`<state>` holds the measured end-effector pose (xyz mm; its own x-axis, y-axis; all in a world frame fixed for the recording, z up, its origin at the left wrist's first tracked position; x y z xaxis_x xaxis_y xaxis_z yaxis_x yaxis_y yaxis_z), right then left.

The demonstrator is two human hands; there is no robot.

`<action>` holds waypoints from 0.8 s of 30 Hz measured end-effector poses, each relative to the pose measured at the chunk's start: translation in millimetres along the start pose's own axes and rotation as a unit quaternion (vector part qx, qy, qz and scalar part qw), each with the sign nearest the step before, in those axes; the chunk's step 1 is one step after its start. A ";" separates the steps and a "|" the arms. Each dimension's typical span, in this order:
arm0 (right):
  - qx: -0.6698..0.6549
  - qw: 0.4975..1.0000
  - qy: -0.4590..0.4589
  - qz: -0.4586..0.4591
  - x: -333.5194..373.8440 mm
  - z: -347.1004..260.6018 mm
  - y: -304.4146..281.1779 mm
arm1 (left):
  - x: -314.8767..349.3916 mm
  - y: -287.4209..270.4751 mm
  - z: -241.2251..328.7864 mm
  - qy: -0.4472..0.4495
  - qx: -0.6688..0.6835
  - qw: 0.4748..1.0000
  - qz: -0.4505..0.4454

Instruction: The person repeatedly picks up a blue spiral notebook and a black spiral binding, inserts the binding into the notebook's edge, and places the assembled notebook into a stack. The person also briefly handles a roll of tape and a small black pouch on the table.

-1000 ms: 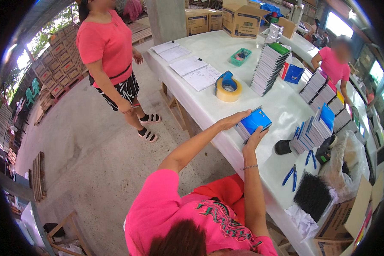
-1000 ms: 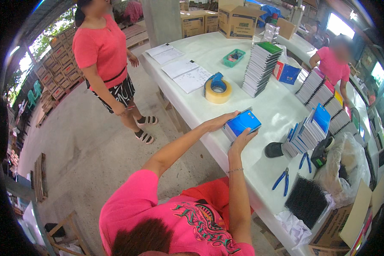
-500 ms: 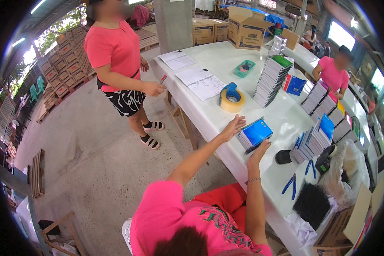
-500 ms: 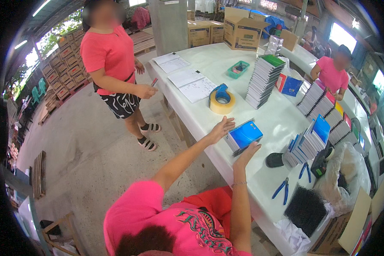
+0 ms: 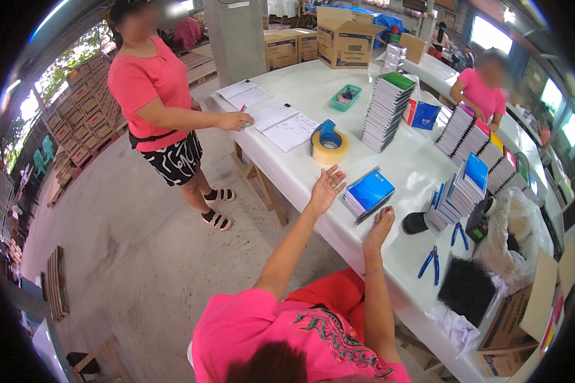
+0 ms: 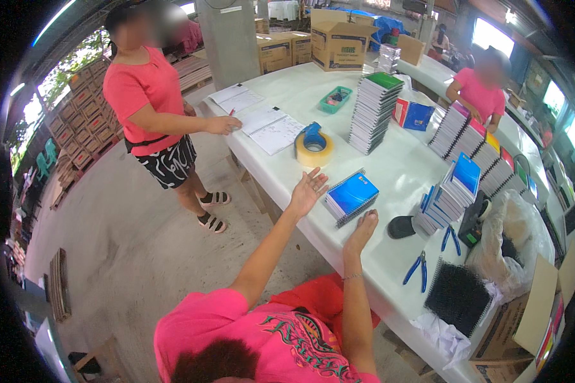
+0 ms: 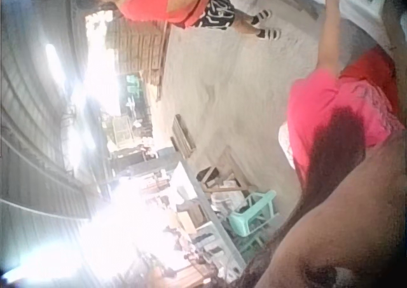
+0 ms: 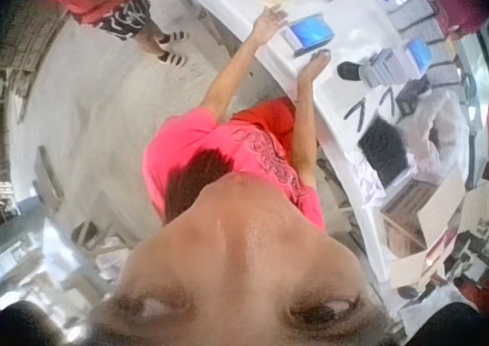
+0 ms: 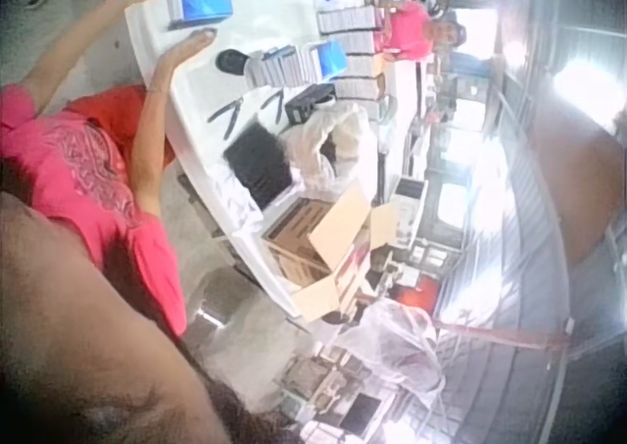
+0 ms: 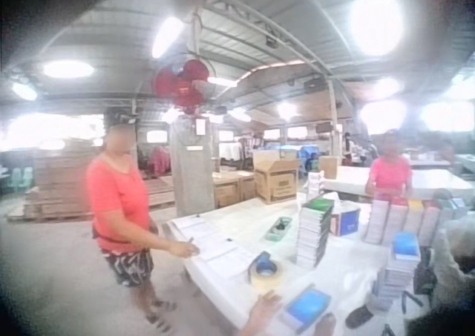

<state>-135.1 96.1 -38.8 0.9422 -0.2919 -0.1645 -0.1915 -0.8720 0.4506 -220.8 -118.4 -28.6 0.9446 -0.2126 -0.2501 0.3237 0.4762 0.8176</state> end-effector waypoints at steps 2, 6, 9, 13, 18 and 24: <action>-0.002 1.000 0.001 0.002 2.2 -1.1 1.6 | 4.8 -2.2 3.3 0.007 0.030 0.999 0.008; -0.006 1.000 0.002 -0.007 7.3 -7.1 4.2 | 10.5 -1.6 6.3 0.021 0.046 0.999 0.011; 0.046 0.999 -0.007 -0.015 11.5 -16.0 6.8 | 10.2 -0.1 7.1 0.019 0.057 0.998 0.004; 0.144 0.988 -0.055 -0.012 24.5 -32.6 12.9 | 11.0 -1.3 6.2 0.013 0.086 0.996 -0.007; 0.154 0.986 -0.064 -0.032 27.2 -31.4 10.3 | 10.0 0.9 5.2 0.013 0.098 0.995 -0.020; 0.133 0.991 -0.021 -0.003 25.4 -44.3 1.6 | 9.6 2.0 5.2 0.011 0.105 0.994 -0.034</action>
<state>-99.3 104.7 -3.3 0.9324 -0.2972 -0.2057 -0.2563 -0.9449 0.2037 -211.4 -124.0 -26.7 0.9229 -0.2183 -0.3172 0.3697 0.2722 0.8884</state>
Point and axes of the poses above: each hand's wrist, its own x-axis away from the middle knuckle, its own y-axis out of the palm, z = x × y, the point moved 10 cm from there along -x, towards the middle knuckle, and after that the axes turned 12 degrees about -z, right-handed, at the moved point
